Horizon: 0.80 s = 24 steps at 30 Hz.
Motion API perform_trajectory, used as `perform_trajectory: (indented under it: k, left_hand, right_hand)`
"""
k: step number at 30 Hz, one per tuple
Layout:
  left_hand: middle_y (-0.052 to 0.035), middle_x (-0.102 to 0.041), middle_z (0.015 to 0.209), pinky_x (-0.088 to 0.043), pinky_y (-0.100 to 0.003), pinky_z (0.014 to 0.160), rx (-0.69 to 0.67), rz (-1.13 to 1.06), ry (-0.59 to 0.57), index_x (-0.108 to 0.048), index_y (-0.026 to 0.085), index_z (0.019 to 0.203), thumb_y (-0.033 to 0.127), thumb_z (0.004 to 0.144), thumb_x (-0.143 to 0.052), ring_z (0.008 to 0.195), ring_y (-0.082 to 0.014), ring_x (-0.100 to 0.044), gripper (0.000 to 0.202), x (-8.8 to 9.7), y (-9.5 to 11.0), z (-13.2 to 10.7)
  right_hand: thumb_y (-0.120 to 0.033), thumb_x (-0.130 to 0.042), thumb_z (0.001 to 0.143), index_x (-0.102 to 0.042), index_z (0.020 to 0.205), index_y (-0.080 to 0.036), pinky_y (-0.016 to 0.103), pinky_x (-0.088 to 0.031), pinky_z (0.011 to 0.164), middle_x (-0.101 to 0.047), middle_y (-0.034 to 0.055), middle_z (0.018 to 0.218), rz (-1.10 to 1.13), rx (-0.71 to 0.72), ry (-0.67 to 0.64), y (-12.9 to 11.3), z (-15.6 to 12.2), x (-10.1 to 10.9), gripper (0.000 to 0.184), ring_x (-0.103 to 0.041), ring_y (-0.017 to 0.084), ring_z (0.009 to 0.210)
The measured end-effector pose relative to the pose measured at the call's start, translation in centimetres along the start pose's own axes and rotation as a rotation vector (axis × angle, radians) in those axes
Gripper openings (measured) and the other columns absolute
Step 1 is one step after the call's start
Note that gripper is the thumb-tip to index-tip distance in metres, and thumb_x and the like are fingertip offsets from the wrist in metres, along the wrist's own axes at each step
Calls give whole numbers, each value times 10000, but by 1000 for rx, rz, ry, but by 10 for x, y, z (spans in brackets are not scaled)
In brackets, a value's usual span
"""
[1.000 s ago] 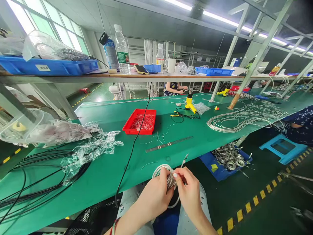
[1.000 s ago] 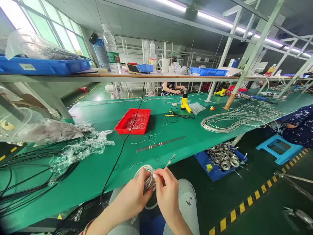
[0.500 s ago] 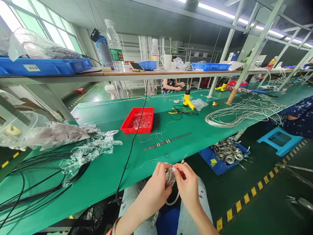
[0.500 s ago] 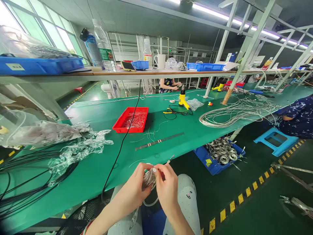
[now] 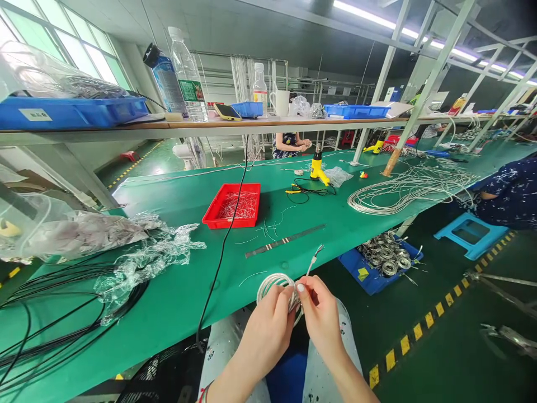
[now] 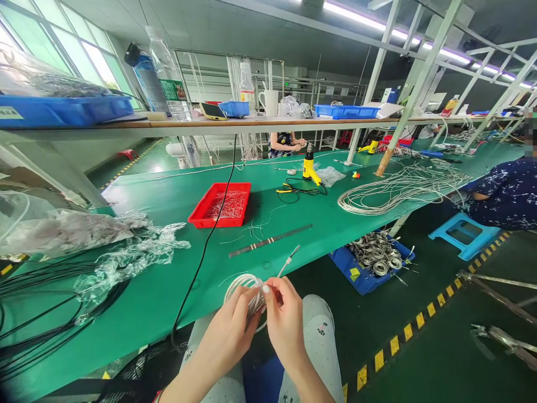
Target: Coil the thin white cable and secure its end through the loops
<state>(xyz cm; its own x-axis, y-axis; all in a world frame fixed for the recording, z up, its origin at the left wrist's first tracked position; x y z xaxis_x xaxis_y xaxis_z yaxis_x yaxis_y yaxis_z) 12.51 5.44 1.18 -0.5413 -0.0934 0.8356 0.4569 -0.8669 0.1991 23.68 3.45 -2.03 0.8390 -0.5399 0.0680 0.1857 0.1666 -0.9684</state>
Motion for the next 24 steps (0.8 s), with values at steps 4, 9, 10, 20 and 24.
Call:
perform_trajectory:
  k: [4,9,10,20,24]
  left_hand:
    - [-154,-634,992,-573,-363,674,-140,127,35,-389,101,1247,33,873,-451,835,-256,-638,386,7,4,1]
    - [-151,-653,970,-572,-360,682,-210,108,45,-419,89,1222,51,872,-473,812,-246,-640,356,14,3,6]
    - [-148,-653,968,-570,-354,690,-209,82,44,-429,95,1207,60,875,-474,823,-243,-639,337,16,3,7]
    - [-63,-641,1010,-507,-279,771,26,-361,-126,-483,197,1092,140,889,-475,916,-179,-616,212,27,-9,15]
    - [-35,-648,1008,-492,-263,755,64,-452,-177,-501,217,1076,160,873,-499,898,-164,-619,211,29,-5,18]
  right_hand:
    - [-468,-502,875,-574,812,-183,203,-473,524,-573,3,710,145,-86,-41,0,0,-1,301,-526,105,585]
    - [-432,-533,868,-577,826,-189,203,-484,577,-579,-1,747,167,-50,-38,-4,-5,2,251,-556,110,655]
    - [-418,-537,870,-583,828,-190,201,-478,580,-580,-1,750,139,-34,-38,-6,-5,4,237,-555,108,661]
    - [-259,-525,893,-596,1004,-208,227,-532,678,-589,33,909,-17,169,-133,-26,-2,36,141,-598,122,801]
    - [-83,-524,865,-562,1029,-220,277,-552,775,-640,47,955,-242,573,-160,-52,-2,47,216,-621,140,897]
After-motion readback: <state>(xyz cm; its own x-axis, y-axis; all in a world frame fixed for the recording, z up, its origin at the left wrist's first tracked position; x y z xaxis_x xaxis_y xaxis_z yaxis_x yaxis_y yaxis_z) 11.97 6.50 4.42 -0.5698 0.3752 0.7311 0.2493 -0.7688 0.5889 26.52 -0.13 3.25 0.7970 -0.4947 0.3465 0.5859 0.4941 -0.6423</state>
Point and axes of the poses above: each hand's wrist, its own z-axis towards the middle knuckle, its own x-axis out of the back of the hand, y = z × x, the point moved 6 cm from there along z, towards the middle knuckle
